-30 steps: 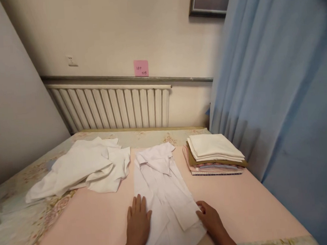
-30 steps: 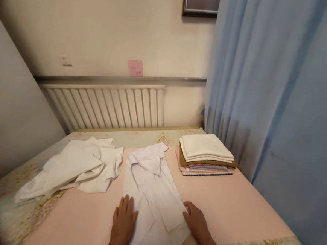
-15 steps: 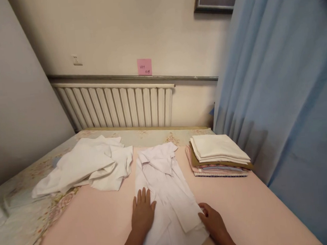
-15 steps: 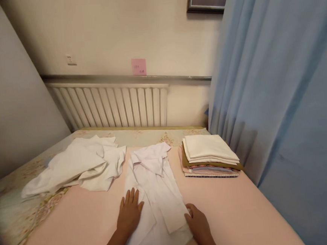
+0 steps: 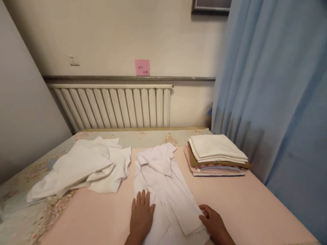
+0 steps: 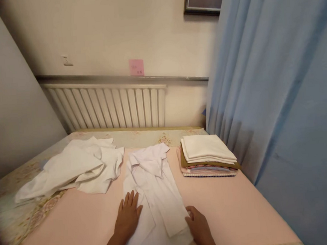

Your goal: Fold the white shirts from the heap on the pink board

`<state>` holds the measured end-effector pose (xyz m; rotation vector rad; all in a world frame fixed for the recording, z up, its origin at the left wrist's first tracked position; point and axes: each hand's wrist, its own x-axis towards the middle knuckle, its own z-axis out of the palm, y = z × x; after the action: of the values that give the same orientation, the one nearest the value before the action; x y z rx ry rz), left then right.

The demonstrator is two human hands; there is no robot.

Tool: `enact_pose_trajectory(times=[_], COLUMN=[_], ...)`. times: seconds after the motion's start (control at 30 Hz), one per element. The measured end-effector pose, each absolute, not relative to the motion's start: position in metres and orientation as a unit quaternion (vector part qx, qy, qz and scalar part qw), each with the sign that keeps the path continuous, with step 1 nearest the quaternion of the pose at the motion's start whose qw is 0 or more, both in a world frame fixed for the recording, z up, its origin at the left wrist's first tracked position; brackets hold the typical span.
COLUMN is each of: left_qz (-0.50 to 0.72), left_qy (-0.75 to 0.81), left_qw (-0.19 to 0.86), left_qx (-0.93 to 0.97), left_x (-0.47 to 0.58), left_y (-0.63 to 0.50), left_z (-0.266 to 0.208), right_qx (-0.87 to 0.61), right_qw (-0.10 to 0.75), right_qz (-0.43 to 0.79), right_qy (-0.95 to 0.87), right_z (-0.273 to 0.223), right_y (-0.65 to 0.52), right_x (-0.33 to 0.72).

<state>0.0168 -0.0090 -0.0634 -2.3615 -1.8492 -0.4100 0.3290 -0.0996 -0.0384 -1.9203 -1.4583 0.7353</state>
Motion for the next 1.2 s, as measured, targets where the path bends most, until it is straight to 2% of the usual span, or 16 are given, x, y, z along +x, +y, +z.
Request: enact_pose_trajectory(times=[0.27, 0.5, 0.77, 0.9, 1.03, 1.2], left_qz=[-0.17, -0.262, -0.216, -0.2, -0.189, -0.187], left_qy=[-0.585, -0.69, -0.712, -0.707, -0.714, -0.718], left_qw=[0.028, -0.02, -0.161, -0.171, -0.164, -0.184], left_qx=[-0.793, -0.675, -0.648, -0.657, -0.654, -0.644], left_x=[0.01, 0.004, 0.0, -0.005, -0.013, -0.021], left_y=[-0.02, -0.022, -0.027, -0.03, -0.022, 0.011], left_z=[-0.061, -0.046, -0.034, -0.032, -0.023, -0.006], right_qx=[-0.734, -0.735, -0.739, -0.732, -0.708, -0.733], right_qw=[0.293, 0.287, 0.276, 0.284, 0.248, 0.223], right_qz=[0.273, 0.269, 0.262, 0.262, 0.287, 0.264], right_qy=[-0.548, -0.552, -0.556, -0.561, -0.596, -0.586], right_z=[-0.036, -0.033, -0.029, -0.031, -0.035, -0.016], right_y=[-0.111, -0.113, -0.115, -0.129, -0.138, -0.083], right_x=[0.324, 0.322, 0.32, 0.313, 0.313, 0.319])
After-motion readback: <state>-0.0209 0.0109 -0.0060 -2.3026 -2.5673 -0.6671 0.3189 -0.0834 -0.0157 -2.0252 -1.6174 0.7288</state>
